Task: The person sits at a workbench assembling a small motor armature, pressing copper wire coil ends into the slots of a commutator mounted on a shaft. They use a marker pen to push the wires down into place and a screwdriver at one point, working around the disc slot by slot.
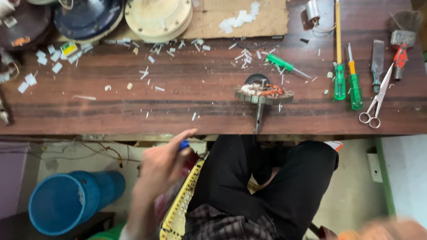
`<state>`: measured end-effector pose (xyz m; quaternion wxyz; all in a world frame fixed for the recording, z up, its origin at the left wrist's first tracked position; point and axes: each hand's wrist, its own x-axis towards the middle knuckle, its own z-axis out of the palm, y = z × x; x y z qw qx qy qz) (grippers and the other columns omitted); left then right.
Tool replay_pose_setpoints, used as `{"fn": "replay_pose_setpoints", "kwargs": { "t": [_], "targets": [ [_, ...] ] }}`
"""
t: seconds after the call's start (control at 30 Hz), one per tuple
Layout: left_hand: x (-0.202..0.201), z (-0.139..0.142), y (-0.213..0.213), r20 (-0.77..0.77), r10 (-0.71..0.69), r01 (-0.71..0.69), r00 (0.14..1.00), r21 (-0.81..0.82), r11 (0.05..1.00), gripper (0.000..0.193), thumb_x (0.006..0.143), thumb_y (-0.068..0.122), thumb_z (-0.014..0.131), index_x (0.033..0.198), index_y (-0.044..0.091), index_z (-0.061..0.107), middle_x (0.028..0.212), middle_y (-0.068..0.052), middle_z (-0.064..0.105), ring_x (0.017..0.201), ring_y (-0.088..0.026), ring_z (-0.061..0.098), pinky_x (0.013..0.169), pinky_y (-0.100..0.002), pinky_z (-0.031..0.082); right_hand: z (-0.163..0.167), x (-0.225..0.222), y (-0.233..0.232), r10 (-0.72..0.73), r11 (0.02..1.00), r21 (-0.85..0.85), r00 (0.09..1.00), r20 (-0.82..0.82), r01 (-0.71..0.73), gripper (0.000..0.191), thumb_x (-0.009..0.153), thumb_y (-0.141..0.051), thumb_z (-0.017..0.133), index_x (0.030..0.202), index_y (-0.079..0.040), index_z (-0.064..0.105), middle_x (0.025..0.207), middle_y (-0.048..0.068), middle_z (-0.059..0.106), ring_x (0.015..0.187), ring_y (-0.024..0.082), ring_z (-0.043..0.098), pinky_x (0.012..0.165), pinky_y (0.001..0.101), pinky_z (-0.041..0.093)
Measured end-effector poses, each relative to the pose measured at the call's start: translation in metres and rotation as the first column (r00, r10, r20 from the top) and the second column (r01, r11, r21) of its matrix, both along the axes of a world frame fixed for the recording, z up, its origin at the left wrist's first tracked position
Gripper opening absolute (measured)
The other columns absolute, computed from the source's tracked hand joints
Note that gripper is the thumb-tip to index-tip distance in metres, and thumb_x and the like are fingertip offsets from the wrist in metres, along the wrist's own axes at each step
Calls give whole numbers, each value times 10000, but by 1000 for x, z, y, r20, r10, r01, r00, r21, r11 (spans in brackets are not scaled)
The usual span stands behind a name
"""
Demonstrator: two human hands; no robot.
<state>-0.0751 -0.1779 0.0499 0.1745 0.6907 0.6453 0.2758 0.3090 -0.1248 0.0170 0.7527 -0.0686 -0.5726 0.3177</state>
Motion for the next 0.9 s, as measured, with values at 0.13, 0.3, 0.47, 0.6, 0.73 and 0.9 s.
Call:
{"fn": "replay_pose_setpoints", "kwargs": {
  "t": [0.13,0.3,0.47,0.6,0.73,0.9],
  "targets": [
    [35,-24,43,358,-135,14,924,322,947,225,1038,19,537,1253,76,567,1057,-125,635,832,-267,650,752,-367,532,14,-44,33,-46,973,-220,993,113,70,170,998,-112,740,943,18,646,781,109,662,671,179,650,642,288,525],
    [71,-23,104,304,-195,-31,933,605,796,420,865,165,712,1220,72,508,1086,-116,570,1037,-319,552,875,-414,492,48,-69,92,80,954,-283,824,561,99,175,984,-92,768,1038,42,670,886,95,719,748,139,688,698,262,578],
    [90,-23,130,184,-123,-1,975,559,829,545,843,214,822,1347,196,615,1039,-71,549,1007,-286,525,893,-421,490,63,-84,123,-19,983,-88,563,826,163,210,882,-28,833,1071,14,753,951,89,741,822,161,687,716,248,531],
    [99,-36,144,272,-85,-84,959,556,827,387,849,209,829,1219,265,728,967,-2,553,958,-235,531,830,-378,503,66,-90,133,-76,987,-6,508,858,158,142,918,-20,816,1044,-10,752,965,101,750,802,164,707,737,262,539],
    [102,-42,145,316,-67,-131,946,564,815,344,828,198,841,1155,279,775,901,27,552,899,-224,499,771,-359,492,69,-88,138,-80,986,9,427,901,165,125,897,-23,819,1006,-15,758,930,98,746,790,166,702,718,279,537],
    [104,-40,143,330,-78,-137,941,580,803,355,823,193,855,1157,276,768,910,28,557,905,-226,484,773,-362,474,71,-87,139,-56,986,-13,403,914,167,133,881,-28,830,992,-14,758,917,103,744,787,166,695,713,283,533]
  ]
}}
